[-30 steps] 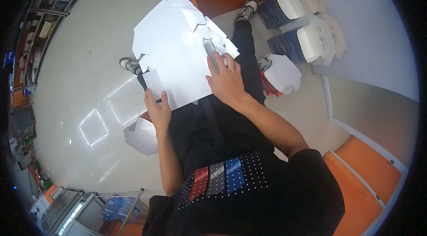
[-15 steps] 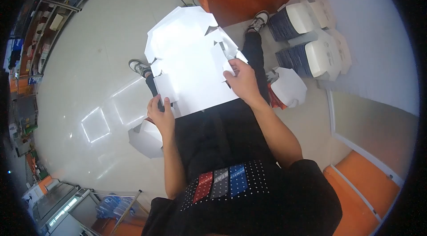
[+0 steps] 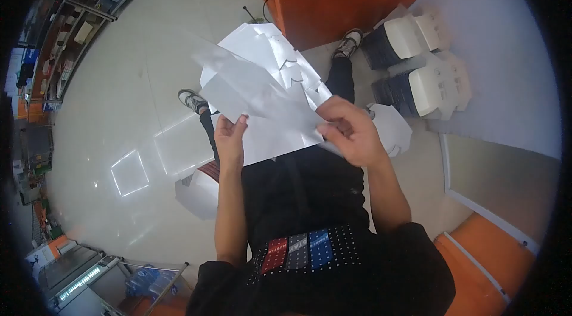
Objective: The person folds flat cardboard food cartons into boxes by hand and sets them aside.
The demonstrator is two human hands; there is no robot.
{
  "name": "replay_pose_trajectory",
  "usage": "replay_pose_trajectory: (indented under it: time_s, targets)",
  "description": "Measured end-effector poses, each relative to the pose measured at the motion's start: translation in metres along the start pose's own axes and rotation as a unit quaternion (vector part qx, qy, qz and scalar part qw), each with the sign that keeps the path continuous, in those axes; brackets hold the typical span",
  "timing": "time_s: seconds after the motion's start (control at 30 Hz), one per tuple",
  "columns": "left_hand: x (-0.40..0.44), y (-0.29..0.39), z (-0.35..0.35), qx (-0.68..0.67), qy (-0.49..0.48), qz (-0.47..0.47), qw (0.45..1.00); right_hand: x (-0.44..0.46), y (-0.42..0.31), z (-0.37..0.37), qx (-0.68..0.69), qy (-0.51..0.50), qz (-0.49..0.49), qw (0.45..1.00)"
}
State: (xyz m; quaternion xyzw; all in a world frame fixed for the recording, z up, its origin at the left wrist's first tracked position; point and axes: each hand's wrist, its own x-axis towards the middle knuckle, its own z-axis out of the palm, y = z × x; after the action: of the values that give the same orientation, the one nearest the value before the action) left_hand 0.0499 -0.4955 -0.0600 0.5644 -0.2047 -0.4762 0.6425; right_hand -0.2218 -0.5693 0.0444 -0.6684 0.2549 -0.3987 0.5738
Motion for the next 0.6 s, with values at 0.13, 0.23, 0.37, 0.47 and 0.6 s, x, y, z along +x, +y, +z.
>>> replay_pose_trajectory:
  time_s: [0.13,0.23,0.37,0.47,0.6]
  targets:
    - [0.018,0.014,0.0,0.03,0.048,0.129,0.99,-0.001,0.02,-0.006,0.094,0.088,0.045,0.991]
    - [0.004,0.02,-0.009,0.229,0.09,0.234,0.941,0.0,0.035,0.002,0.021,0.138,0.073,0.988]
    - [-0.028,0.005,-0.024,0.414,0.142,0.238,0.867,0.004,0.067,0.031,-0.196,0.16,0.087,0.964]
    - [-0.036,0.002,-0.015,0.553,0.166,0.201,0.792,0.023,0.084,0.056,-0.269,0.083,0.088,0.956]
    - [-0.026,-0.024,-0.019,0.636,0.1,0.136,0.753,0.036,0.133,0.078,-0.427,-0.07,0.128,0.892]
